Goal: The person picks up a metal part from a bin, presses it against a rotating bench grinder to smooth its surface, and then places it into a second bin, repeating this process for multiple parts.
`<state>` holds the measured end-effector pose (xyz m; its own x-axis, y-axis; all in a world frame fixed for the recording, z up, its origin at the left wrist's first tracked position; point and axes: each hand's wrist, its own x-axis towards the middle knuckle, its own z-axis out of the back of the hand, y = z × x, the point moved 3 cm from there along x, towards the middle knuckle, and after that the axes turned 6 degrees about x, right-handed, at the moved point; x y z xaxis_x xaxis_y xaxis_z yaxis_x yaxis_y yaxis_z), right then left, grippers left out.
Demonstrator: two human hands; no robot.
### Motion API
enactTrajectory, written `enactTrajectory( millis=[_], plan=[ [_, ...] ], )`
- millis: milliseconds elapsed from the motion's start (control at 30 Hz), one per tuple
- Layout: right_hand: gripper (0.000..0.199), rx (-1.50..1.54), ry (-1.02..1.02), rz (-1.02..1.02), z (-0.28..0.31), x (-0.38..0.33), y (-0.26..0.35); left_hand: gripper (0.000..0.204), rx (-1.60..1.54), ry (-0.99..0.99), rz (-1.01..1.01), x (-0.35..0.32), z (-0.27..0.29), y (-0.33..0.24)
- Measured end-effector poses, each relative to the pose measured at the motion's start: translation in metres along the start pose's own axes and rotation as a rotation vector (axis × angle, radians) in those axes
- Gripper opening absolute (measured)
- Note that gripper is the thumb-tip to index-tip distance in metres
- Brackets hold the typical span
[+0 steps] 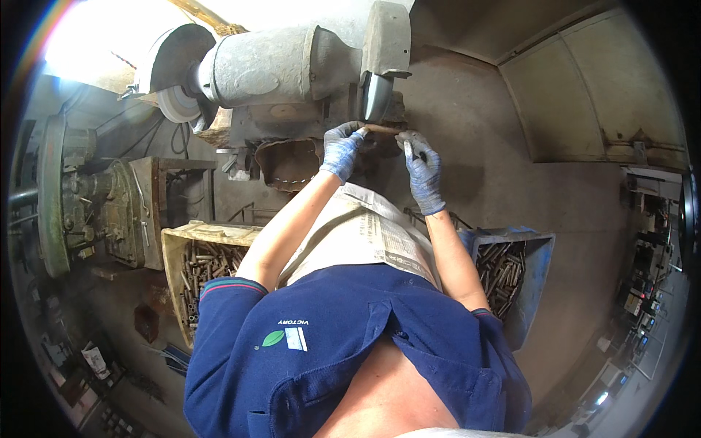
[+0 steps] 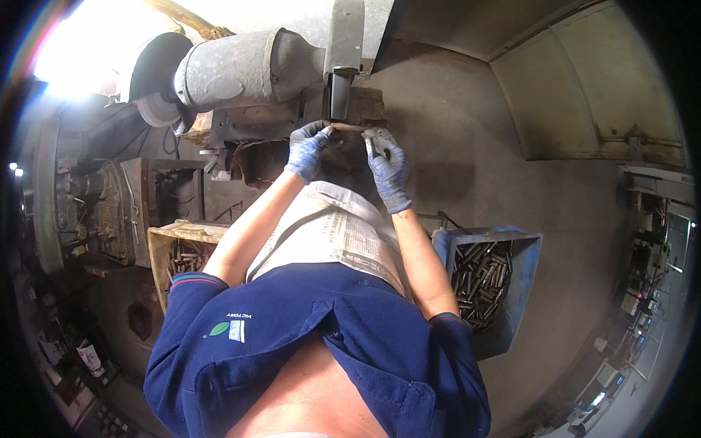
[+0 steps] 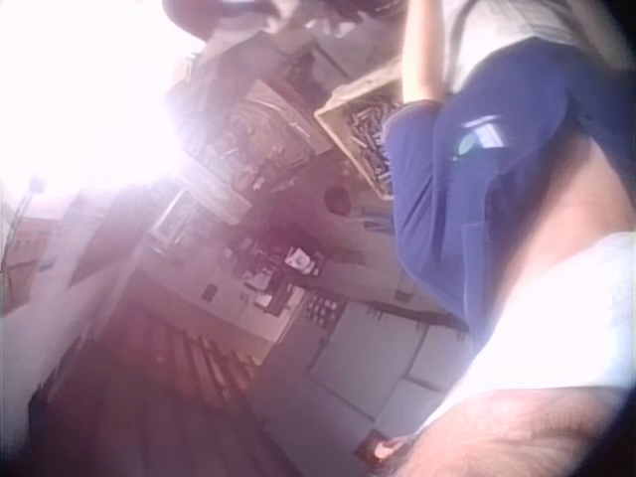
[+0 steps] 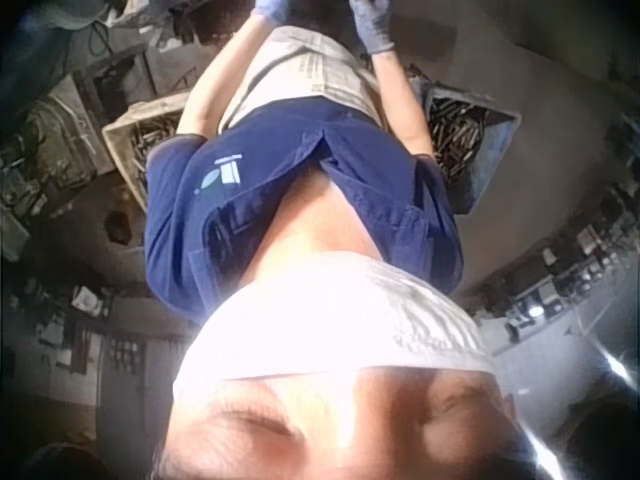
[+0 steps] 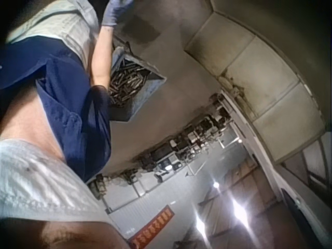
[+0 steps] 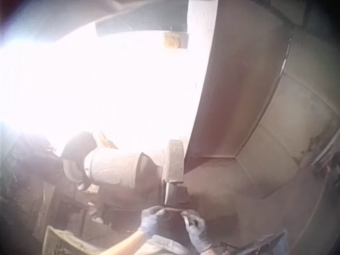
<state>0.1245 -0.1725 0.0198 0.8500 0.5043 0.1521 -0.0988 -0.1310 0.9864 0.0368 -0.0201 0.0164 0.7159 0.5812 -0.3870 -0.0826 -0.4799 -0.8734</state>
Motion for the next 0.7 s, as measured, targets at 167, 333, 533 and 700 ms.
enactTrajectory(
  millis=[167,333,533,700],
  plan=[
    [0.019,0.008,0.036,-0.088,0.002,0.005,-0.004,0.008,0.024,-0.018,-0.016,0.006,-0.004,-0.001],
    [0.013,0.067,-0.007,-0.096,-0.014,0.006,-0.004,0.007,0.011,-0.065,-0.011,0.008,0.007,0.0],
    [0.015,0.162,0.021,-0.153,-0.041,0.006,-0.011,0.007,-0.046,-0.102,-0.034,0.013,0.033,-0.003],
    [0.012,0.214,0.026,-0.139,-0.053,0.008,-0.018,0.008,-0.016,-0.149,-0.067,0.023,0.052,0.004]
  ],
)
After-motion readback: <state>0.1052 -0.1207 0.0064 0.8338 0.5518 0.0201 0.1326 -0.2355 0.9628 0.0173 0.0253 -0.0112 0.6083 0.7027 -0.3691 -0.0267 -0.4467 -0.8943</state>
